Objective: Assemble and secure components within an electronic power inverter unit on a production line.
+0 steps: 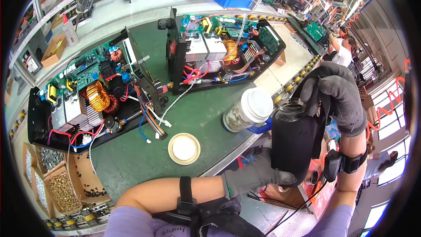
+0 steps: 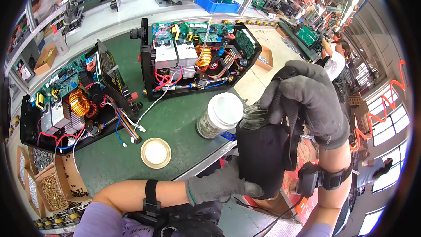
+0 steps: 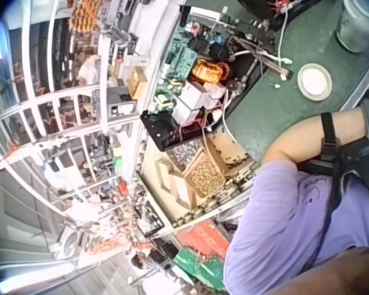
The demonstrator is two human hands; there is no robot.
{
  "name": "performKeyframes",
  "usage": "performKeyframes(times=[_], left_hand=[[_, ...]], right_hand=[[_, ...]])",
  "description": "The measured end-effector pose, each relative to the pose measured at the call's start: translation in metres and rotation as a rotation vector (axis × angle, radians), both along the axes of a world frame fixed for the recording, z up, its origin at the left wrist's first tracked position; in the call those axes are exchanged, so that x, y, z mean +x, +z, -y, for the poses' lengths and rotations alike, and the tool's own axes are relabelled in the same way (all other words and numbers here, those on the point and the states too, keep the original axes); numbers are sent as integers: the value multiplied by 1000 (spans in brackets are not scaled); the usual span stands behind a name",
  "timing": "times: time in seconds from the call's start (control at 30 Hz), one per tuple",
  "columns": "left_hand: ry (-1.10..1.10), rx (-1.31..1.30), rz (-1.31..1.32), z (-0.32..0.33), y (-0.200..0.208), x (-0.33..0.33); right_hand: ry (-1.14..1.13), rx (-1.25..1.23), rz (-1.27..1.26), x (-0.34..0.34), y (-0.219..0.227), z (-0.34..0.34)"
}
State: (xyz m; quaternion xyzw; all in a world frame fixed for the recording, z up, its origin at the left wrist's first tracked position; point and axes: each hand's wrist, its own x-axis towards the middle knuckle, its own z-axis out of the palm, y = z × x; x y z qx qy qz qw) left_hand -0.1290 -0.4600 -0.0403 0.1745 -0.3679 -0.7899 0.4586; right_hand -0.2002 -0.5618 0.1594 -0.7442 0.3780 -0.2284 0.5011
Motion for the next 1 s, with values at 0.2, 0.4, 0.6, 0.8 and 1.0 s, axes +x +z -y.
performKeyframes(times=[0.2, 0.4, 0.6, 0.8, 1.0], left_hand=[[55, 67, -334, -2, -22, -22], [11, 57, -248, -3, -15, -16], [37, -24, -302, 0, -23, -32], [14, 25, -290, -3, -30, -39], [57, -29, -376, -7, -12, -38]], right_hand=[[72, 88, -49, 9, -4, 12], [78, 85, -119, 16, -12, 20], [69, 63, -191, 22, -10, 20], [65, 83, -190, 24, -11, 18], [66, 91, -217, 24, -10, 18]])
